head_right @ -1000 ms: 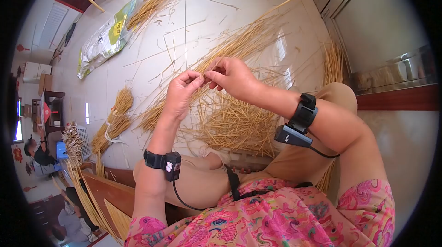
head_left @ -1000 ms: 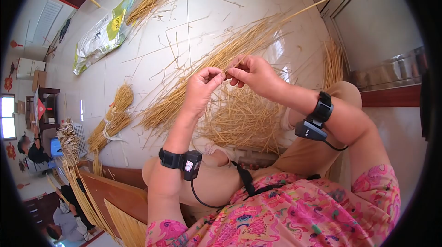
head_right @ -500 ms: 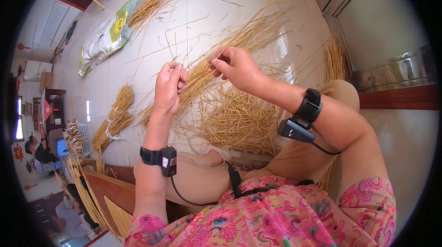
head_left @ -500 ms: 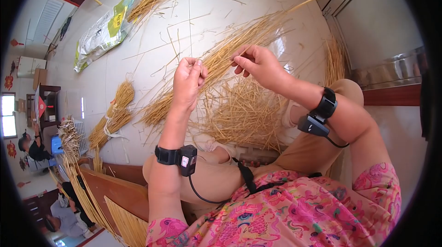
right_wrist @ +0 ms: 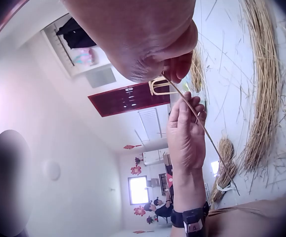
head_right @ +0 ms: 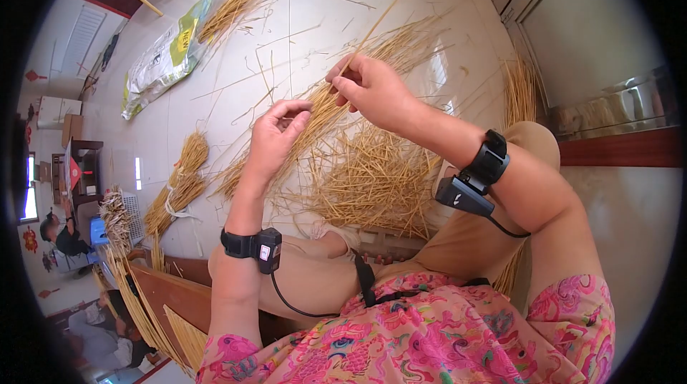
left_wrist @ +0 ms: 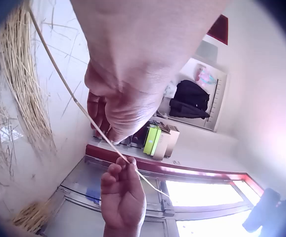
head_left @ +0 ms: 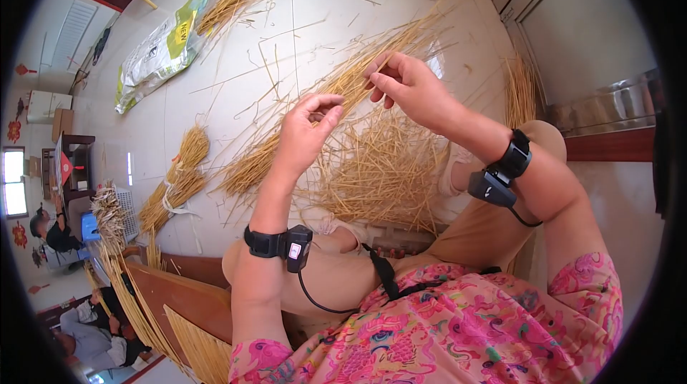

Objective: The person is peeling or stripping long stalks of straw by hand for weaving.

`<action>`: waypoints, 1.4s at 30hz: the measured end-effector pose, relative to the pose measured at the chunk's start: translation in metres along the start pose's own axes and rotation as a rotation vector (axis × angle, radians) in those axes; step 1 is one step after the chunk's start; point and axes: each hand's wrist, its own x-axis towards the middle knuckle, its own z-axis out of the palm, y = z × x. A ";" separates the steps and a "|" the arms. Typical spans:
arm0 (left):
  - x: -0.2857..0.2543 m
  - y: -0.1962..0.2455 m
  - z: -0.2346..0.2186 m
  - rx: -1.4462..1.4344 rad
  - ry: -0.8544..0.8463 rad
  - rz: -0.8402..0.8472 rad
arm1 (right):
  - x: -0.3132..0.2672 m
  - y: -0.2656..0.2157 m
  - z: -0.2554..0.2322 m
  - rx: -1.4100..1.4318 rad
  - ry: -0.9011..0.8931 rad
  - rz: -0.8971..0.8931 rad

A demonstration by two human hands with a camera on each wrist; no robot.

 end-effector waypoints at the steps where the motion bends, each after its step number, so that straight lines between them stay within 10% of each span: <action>1: 0.000 0.000 0.001 -0.101 -0.044 -0.055 | 0.000 0.000 0.000 -0.006 -0.015 -0.011; 42: 0.001 -0.005 -0.008 -0.325 -0.197 -0.207 | -0.004 0.001 0.005 0.053 -0.303 0.021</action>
